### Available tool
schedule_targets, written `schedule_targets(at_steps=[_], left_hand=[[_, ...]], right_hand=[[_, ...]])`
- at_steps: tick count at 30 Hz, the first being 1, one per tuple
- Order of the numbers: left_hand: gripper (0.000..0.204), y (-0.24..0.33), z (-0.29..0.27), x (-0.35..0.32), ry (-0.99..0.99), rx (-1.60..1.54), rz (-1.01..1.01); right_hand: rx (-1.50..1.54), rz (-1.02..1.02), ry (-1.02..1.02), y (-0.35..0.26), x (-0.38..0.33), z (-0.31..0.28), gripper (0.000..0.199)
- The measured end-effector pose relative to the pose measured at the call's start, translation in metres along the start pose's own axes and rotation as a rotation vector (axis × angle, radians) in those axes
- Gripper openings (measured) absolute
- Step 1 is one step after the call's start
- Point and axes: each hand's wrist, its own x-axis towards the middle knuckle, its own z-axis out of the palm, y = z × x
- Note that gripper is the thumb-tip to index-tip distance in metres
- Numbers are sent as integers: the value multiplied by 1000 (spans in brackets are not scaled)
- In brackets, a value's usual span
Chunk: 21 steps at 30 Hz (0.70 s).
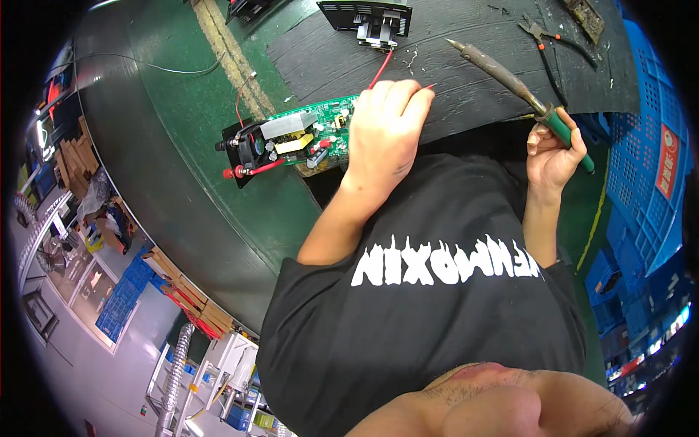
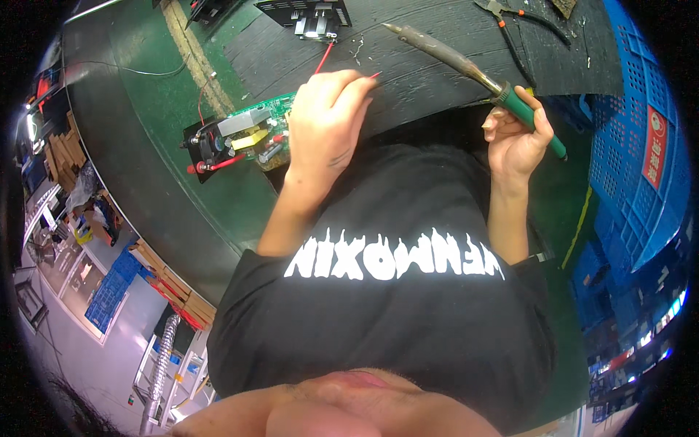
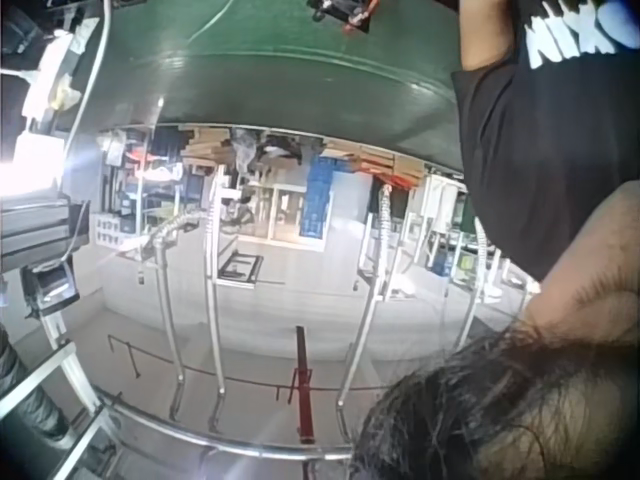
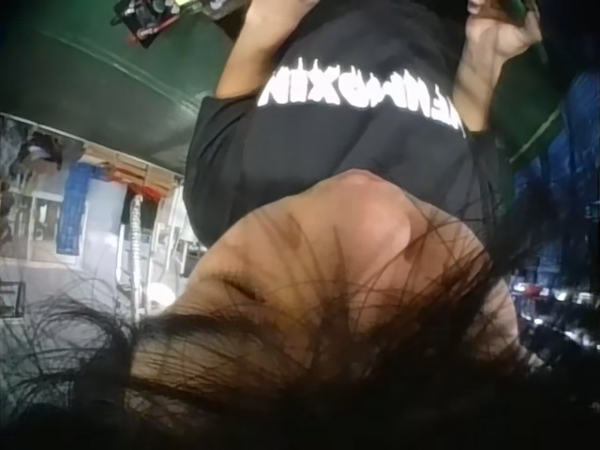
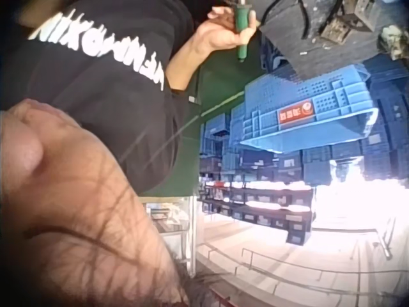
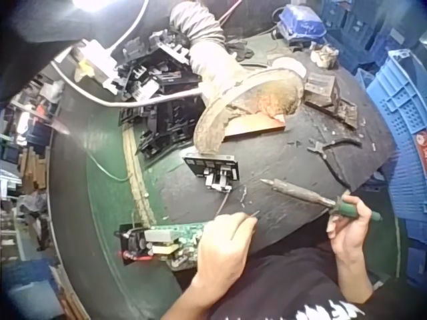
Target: The person solders wires from a circuit board to an electronic component using a soldering iron, places the assembled unit onto a conveyor belt, and carries plastic crates across the factory floor.
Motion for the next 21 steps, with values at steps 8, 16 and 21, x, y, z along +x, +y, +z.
schedule_targets(at_steps=[8,16,21], left_hand=[[19,-3,11,3,-41,103,-20],[10,-8,11,2,264,-61,-110],[8,-14,11,15,432,-87,-226]], right_hand=[[25,-11,15,-6,-3,-12,47],[10,-1,35,-4,-4,-13,47],[1,1,30,-3,-4,-12,46]])
